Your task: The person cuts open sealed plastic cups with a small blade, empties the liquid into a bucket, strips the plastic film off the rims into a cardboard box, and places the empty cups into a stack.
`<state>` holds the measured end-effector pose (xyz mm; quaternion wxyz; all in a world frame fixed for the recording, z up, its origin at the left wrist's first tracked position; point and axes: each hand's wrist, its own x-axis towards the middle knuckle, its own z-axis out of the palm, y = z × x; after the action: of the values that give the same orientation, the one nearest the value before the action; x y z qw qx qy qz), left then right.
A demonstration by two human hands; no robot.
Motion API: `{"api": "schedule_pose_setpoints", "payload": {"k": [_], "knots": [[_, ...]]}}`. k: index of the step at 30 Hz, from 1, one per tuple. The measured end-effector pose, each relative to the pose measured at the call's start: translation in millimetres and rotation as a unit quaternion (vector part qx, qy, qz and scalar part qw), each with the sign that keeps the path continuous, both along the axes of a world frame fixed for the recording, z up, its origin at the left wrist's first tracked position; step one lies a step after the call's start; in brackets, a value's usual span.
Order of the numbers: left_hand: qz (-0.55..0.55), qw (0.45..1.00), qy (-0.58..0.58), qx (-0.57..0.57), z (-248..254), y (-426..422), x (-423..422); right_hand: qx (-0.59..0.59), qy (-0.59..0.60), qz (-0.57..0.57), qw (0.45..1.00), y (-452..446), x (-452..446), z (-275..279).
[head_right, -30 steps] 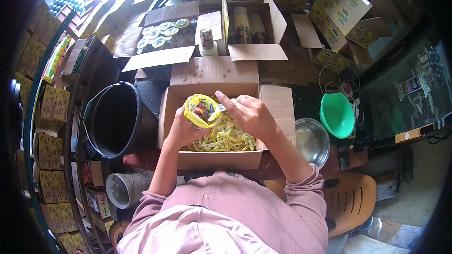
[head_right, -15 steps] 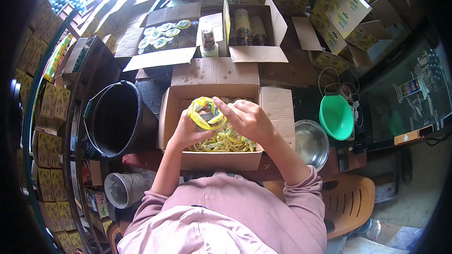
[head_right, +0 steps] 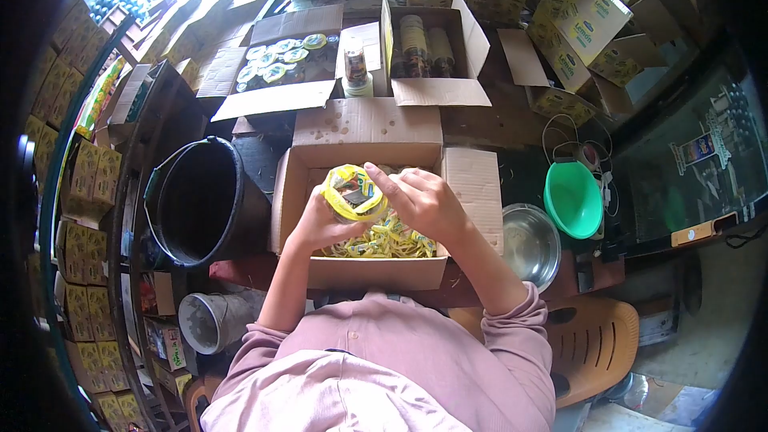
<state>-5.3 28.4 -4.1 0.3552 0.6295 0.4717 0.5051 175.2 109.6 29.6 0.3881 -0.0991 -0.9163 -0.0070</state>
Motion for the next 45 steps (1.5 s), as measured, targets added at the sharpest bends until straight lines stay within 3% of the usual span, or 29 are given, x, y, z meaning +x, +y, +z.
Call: {"api": "schedule_pose_setpoints", "payload": {"k": [6,19,22,27,45], "knots": [[-0.016,0.999,0.000,-0.037,-2.9,-0.7,-5.4,-0.004,-0.008,-0.010,1.000,2.5,3.9,2.1],[-0.061,0.981,-0.167,-0.074,5.7,-4.8,2.7,-0.005,0.004,0.029,1.000,-1.5,-3.5,-1.1],[-0.084,0.977,-0.140,-0.139,-1.0,-5.3,-3.4,-0.015,0.001,0.039,0.999,-2.1,-5.1,-1.0],[-0.080,0.981,-0.157,-0.087,5.3,-7.4,-4.2,-0.013,-0.004,0.036,0.999,-1.1,-1.7,-2.2],[-0.133,0.955,-0.192,-0.184,-5.4,-7.9,-6.3,-0.014,0.011,0.055,0.998,-1.7,-5.1,-0.6]]}}
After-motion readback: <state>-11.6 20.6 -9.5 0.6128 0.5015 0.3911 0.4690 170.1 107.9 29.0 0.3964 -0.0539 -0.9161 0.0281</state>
